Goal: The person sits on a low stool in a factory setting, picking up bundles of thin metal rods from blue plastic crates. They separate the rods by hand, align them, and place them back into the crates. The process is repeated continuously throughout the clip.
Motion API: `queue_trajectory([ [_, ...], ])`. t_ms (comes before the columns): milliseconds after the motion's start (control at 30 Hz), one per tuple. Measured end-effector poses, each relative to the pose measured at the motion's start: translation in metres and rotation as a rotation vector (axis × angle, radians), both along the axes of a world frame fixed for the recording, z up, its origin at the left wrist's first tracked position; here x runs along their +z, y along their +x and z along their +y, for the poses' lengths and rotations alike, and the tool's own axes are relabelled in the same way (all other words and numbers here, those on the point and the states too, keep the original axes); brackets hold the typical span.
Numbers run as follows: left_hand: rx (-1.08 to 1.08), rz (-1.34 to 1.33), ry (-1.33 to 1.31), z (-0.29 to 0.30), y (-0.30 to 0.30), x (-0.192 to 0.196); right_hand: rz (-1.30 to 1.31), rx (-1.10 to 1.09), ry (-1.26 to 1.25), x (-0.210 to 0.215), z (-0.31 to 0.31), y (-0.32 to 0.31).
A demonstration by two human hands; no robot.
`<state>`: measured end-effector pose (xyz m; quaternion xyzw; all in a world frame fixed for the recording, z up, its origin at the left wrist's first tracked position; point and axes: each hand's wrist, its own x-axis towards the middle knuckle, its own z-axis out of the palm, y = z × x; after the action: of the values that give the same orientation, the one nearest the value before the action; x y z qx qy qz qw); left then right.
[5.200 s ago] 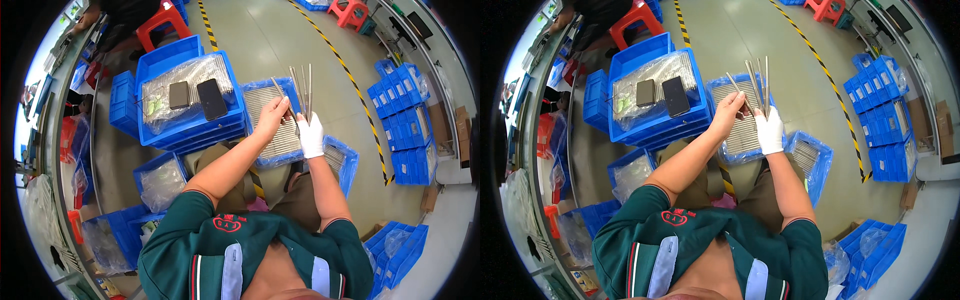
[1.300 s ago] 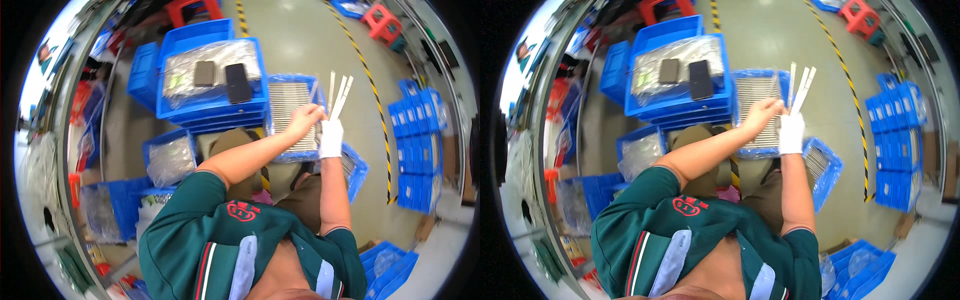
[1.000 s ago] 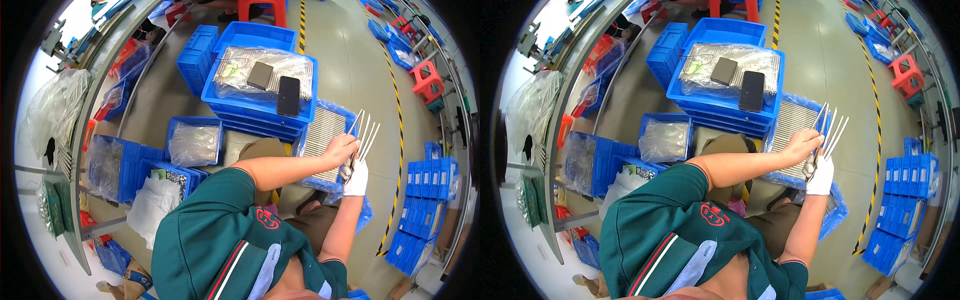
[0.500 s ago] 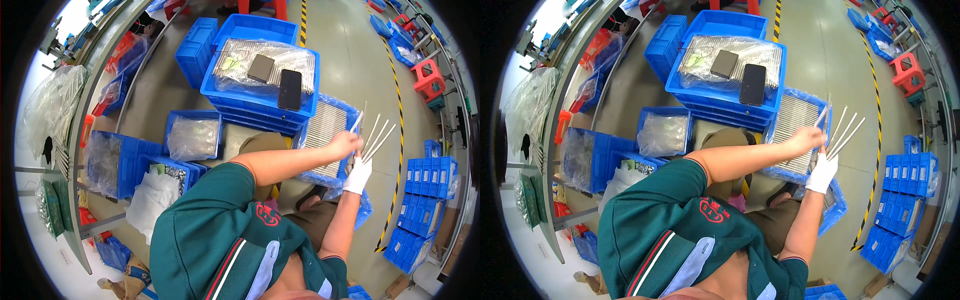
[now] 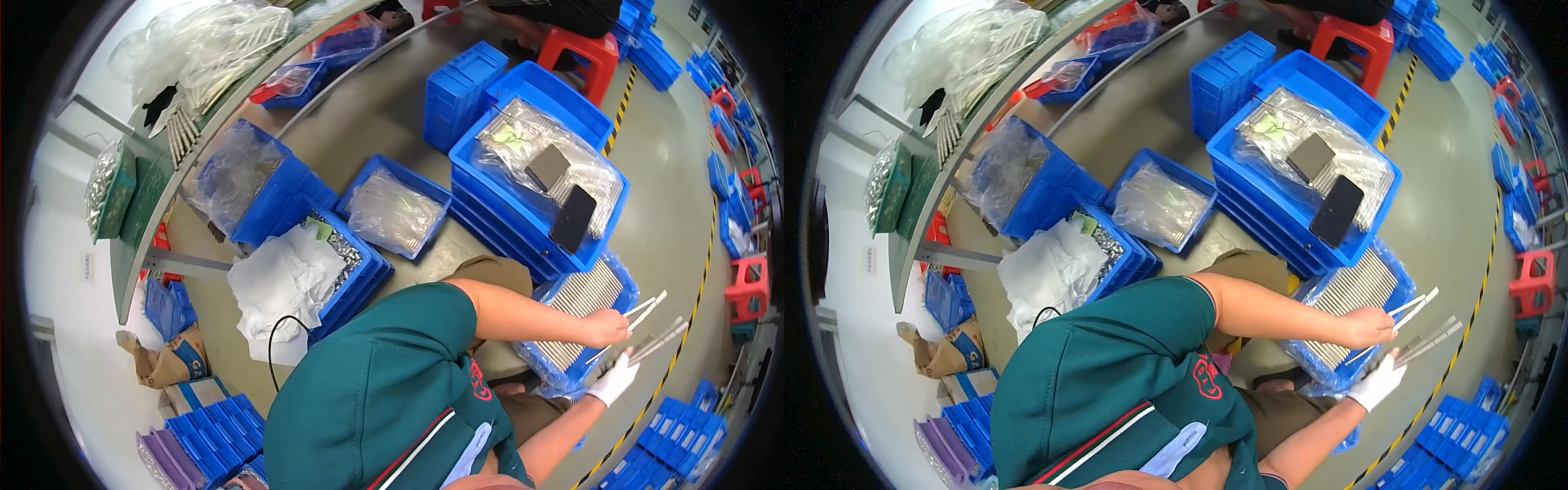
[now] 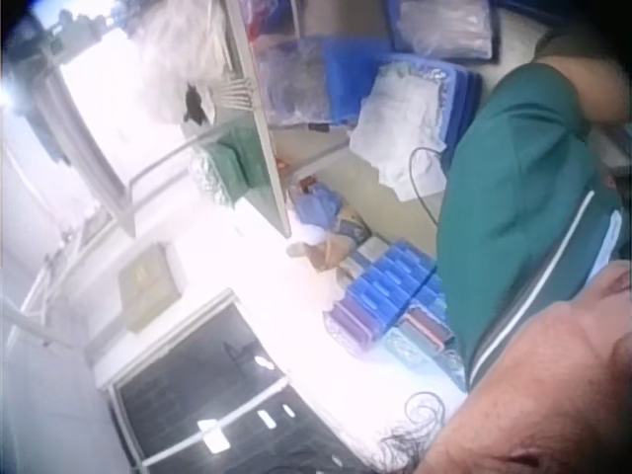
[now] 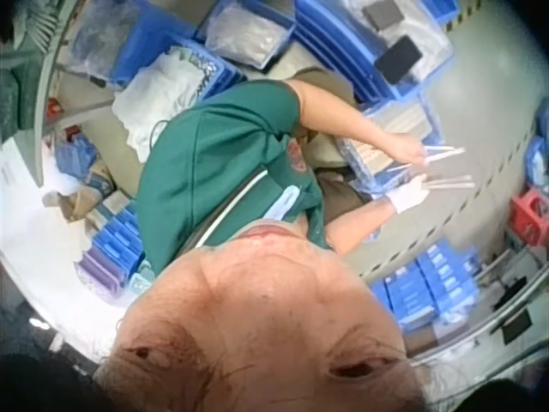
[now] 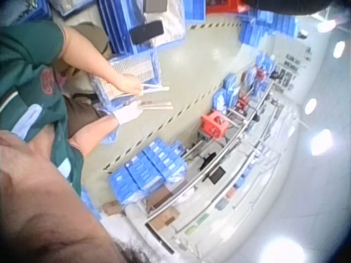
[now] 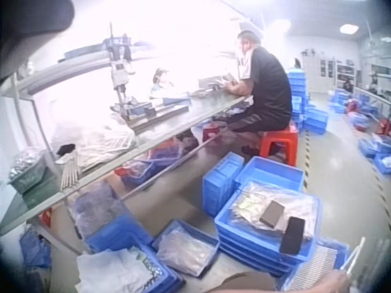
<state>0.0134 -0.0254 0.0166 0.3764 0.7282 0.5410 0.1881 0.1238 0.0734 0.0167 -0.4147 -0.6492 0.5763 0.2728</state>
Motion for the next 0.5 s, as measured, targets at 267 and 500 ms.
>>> queue_trajectory([
  [267,-0.339,0.047,-0.021,-0.007,0.014,-0.016,0.186,0.06,-0.271,-0.007,0.02,-0.006],
  [500,-0.515,-0.31,0.059,0.016,0.041,-0.074,0.215,-0.393,-0.111,0.011,0.083,0.004],
])
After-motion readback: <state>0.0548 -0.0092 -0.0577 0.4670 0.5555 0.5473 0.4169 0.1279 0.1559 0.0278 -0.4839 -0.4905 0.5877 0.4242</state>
